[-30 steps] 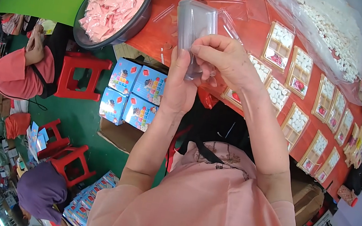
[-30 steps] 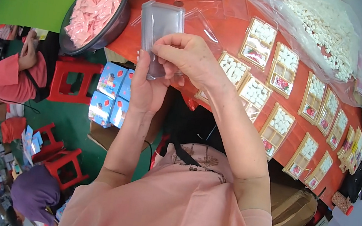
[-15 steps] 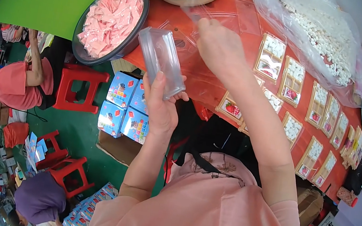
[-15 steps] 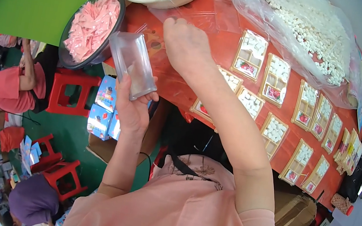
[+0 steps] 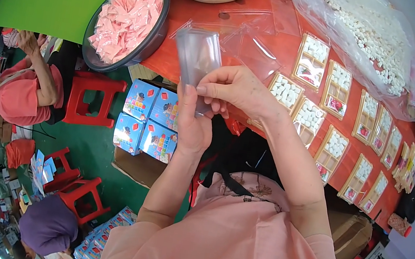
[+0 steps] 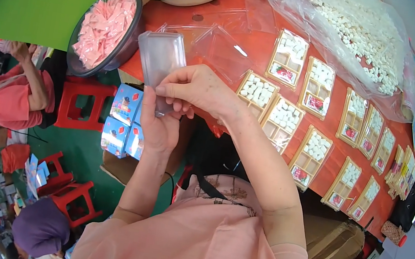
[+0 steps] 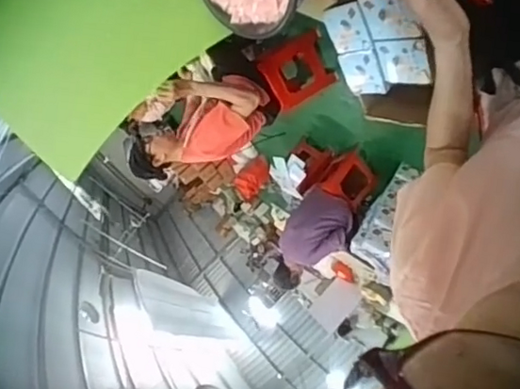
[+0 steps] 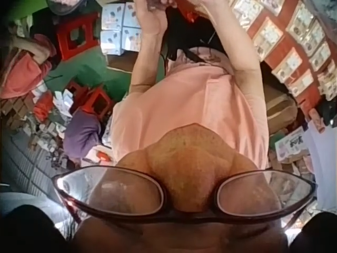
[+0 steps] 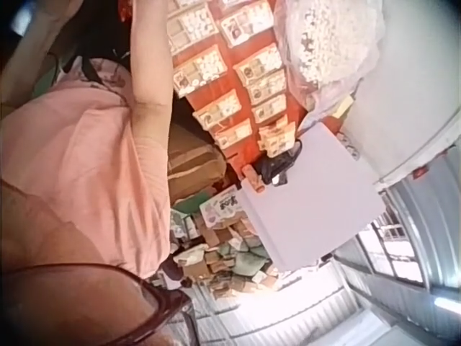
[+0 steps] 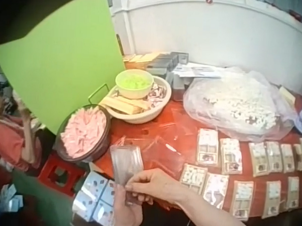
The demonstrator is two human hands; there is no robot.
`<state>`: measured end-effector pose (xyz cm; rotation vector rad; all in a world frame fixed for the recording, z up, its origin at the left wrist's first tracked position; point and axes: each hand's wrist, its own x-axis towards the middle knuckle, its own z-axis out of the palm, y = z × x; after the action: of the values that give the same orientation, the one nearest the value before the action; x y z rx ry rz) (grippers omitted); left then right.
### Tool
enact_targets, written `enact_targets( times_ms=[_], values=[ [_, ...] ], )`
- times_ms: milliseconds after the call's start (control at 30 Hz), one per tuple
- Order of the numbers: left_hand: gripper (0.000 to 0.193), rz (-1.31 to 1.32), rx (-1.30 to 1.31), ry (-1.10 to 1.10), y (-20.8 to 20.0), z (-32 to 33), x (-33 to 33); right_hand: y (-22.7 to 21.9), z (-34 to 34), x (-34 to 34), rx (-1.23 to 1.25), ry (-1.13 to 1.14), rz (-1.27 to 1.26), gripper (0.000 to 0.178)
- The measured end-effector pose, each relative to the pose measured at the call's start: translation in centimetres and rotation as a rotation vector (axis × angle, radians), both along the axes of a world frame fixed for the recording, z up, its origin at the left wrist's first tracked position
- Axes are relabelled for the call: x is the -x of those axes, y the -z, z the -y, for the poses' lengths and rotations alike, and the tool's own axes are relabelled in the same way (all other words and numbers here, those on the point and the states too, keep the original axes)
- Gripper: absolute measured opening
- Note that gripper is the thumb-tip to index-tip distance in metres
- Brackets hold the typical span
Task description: Packaging small white items into plastic trays and then placing them into plastic bags.
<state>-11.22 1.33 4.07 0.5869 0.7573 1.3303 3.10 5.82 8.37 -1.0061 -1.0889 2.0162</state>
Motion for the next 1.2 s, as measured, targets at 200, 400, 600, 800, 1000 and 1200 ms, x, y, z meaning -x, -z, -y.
enact_targets(
  times_ms=[200,400,600,800,1000,1200],
  values=[
    [0.051,-0.041,0.010,0.013,-0.1,0.3,0.0,0.6,0.6,0.4,0.002,0.053,-0.035,0.018],
    [0.052,-0.060,0.007,0.076,-0.4,-0.1,0.4,1.3,0.5,0.2,0.122,0.108,-0.136,0.016],
    [0.039,-0.021,-0.039,0.103,0.1,-0.4,0.4,1.2,0.6,0.2,0.106,0.131,-0.117,0.018],
    [0.035,0.043,-0.056,0.141,0.3,-0.4,0.5,1.0,0.8,0.3,0.064,0.131,-0.062,0.018],
    [0.043,-0.106,0.075,-0.167,-1.1,-0.2,0.6,-0.8,1.6,2.4,-0.227,0.270,0.181,0.018],
    [0.052,-0.133,0.061,-0.165,-1.1,-0.4,3.0,-3.4,-0.4,-0.2,-0.792,0.457,0.720,0.007]
  ],
)
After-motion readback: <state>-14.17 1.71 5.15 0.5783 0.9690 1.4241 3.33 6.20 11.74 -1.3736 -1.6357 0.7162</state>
